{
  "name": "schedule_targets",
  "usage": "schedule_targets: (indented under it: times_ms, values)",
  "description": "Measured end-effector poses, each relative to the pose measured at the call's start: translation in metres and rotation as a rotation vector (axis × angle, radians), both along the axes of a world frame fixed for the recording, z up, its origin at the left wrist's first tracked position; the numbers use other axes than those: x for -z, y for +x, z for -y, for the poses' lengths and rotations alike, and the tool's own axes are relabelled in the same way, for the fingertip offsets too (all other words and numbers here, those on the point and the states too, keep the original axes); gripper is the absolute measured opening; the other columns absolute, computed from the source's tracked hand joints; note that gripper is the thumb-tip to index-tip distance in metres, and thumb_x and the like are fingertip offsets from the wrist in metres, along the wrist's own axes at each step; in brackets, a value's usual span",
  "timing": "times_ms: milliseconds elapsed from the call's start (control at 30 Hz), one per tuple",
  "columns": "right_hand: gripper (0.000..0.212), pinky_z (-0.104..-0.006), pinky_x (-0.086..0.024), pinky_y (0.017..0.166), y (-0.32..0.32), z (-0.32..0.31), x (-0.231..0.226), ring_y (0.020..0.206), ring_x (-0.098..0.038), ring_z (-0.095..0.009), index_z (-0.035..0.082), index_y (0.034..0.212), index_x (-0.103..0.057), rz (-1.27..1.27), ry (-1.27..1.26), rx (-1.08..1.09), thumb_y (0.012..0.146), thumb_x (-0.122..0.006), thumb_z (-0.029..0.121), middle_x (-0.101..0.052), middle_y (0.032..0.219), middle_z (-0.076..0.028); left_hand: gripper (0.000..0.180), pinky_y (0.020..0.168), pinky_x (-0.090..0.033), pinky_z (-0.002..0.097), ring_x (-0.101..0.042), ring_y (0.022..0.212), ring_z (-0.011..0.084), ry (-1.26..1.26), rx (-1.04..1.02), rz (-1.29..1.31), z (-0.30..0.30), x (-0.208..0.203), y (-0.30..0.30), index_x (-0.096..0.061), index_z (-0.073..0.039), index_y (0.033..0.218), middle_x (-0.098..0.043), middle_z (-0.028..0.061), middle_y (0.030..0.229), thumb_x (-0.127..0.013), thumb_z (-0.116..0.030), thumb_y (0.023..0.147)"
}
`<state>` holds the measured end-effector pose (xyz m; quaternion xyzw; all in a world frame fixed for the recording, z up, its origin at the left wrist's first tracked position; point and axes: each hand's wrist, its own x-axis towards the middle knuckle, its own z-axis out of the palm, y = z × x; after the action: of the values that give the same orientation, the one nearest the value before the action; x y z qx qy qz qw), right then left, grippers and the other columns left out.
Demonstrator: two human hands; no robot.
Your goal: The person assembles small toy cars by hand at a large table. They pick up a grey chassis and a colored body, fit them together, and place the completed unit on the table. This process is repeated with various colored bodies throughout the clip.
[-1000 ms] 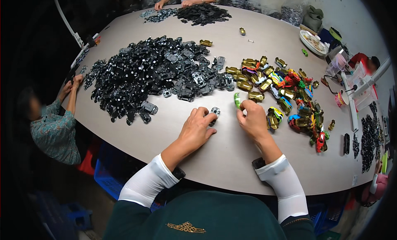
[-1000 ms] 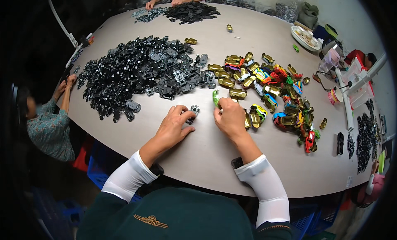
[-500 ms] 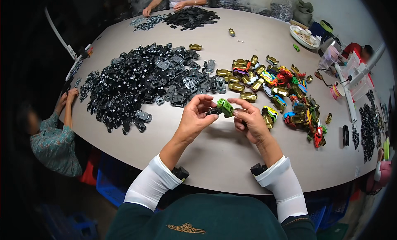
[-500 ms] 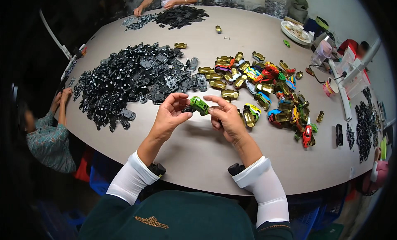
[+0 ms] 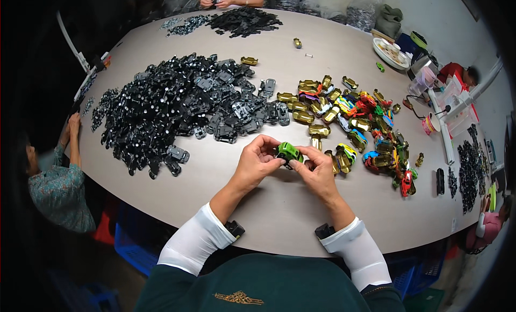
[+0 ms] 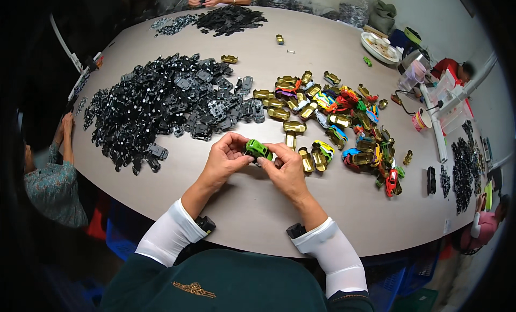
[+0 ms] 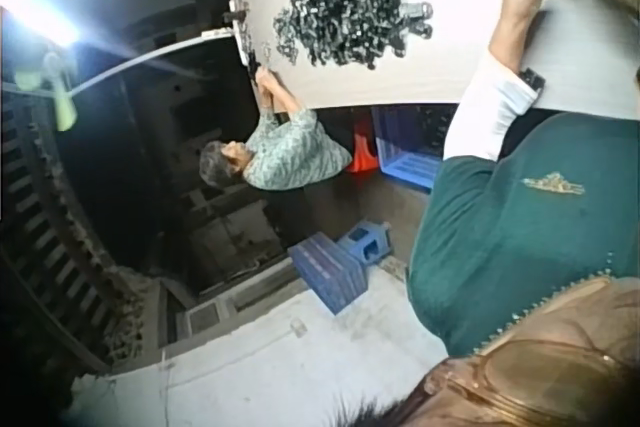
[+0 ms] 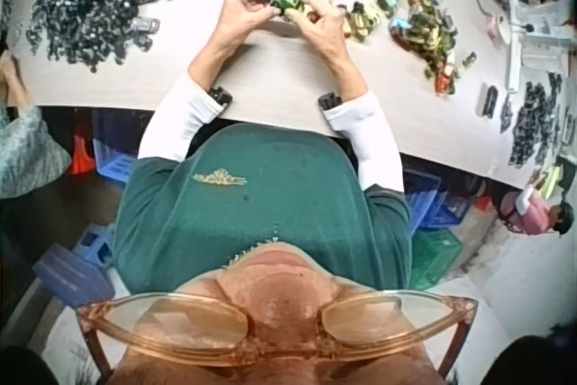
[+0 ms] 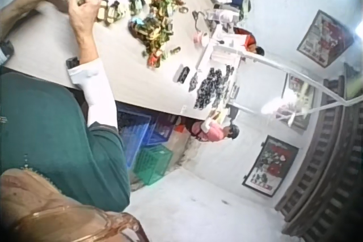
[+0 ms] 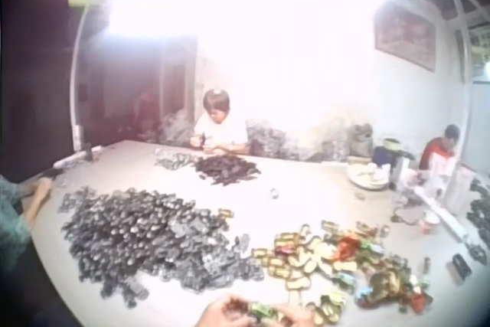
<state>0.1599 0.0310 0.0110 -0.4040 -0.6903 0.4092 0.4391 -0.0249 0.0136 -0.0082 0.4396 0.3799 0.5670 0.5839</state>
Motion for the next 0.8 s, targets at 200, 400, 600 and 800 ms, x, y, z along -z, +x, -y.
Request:
schedule_targets:
  times_ms: [200, 400, 600, 800]
  values:
    - [0.03, -0.0208, -0.035, 0.044, -0.005, 0.003, 0.0, 0.051, -0.045, -0.003, 0.0, 0.107, -0.066, 0.05, 0.11, 0.143, 0.077, -0.07, 0.002, -0.065, 0.092, -0.006, 0.035, 0.075, -0.054, 0.021, -0.064, 0.085, 0.0097, -0.101, -0.058, -0.011, 0.001, -0.008, -0.006, -0.06, 0.002, 0.116, -0.066, 0.0075, 0.1, -0.067, 0.003, 0.083]
    - [0.03, -0.0237, -0.045, 0.048, -0.012, 0.013, -0.005, 0.055, -0.053, -0.011, 0.001, 0.105, -0.067, 0.162, 0.225, 0.104, 0.076, -0.072, 0.005, -0.062, 0.088, -0.008, 0.033, 0.072, -0.055, 0.0214, -0.065, 0.085, 0.0101, -0.124, -0.106, 0.008, 0.005, -0.011, -0.003, -0.059, 0.003, 0.118, -0.067, 0.0081, 0.101, -0.066, 0.001, 0.085]
    - [0.029, -0.0232, -0.043, 0.048, -0.015, 0.016, -0.002, 0.055, -0.052, -0.01, 0.001, 0.105, -0.067, 0.161, 0.227, 0.125, 0.077, -0.071, 0.004, -0.062, 0.086, -0.008, 0.026, 0.071, -0.056, 0.0223, -0.066, 0.084, 0.0107, -0.061, -0.129, -0.045, 0.004, -0.006, -0.002, -0.062, 0.006, 0.111, -0.069, 0.0093, 0.097, -0.064, 0.002, 0.086]
    - [0.029, -0.0227, -0.04, 0.047, -0.017, 0.018, -0.003, 0.053, -0.049, -0.009, 0.0, 0.106, -0.067, 0.121, 0.222, 0.12, 0.077, -0.071, 0.003, -0.062, 0.085, -0.008, 0.023, 0.074, -0.056, 0.0242, -0.066, 0.084, 0.0115, -0.047, -0.151, -0.114, 0.006, -0.004, -0.002, -0.064, 0.005, 0.108, -0.07, 0.0093, 0.096, -0.064, 0.003, 0.085]
